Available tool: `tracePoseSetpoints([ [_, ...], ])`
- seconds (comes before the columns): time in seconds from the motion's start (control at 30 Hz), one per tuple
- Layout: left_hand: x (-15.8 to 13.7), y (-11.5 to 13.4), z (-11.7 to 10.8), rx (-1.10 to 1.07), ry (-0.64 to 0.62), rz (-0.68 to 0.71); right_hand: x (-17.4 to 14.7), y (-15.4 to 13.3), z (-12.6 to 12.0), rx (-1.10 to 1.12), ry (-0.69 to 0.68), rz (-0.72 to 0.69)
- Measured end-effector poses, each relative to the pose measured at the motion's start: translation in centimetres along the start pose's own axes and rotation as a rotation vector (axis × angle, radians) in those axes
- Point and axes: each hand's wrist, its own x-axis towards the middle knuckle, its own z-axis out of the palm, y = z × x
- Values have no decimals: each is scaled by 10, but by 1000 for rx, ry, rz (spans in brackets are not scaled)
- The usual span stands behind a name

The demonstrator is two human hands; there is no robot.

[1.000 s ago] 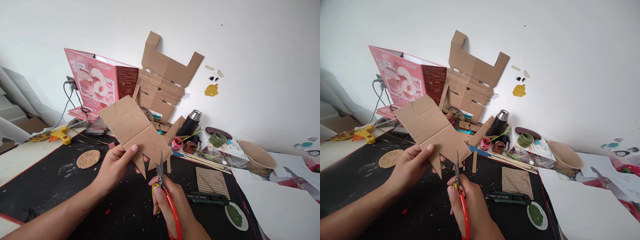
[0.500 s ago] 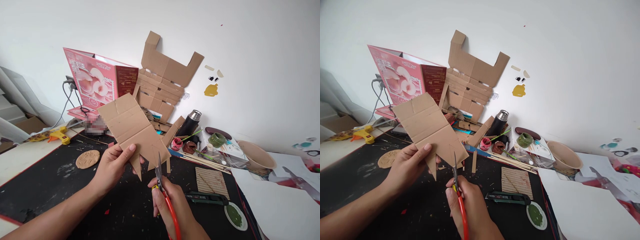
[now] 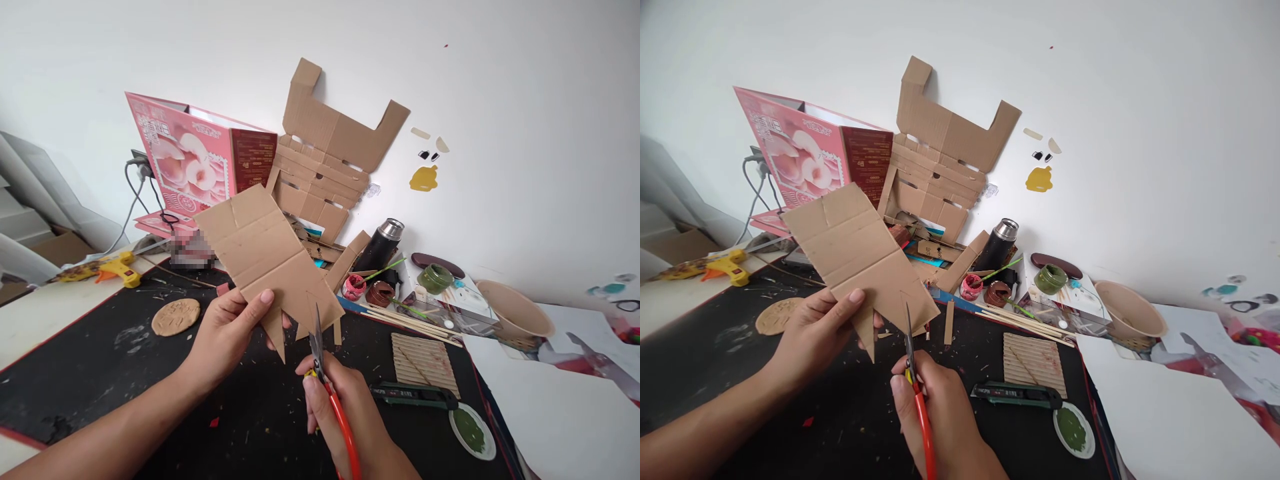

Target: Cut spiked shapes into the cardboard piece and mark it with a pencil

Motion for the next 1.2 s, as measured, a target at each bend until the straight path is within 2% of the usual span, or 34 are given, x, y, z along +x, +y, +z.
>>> tracePoseSetpoints([
  [0.5, -3, 6, 4, 22, 19, -13, 0, -2, 0, -48, 6, 4],
  [0.8, -2, 1, 0, 6, -35, -7, -1, -7, 1, -85, 3, 14],
  [1.2, -2, -1, 0, 1, -28, -3, 1, 1, 6, -171, 57, 65],
])
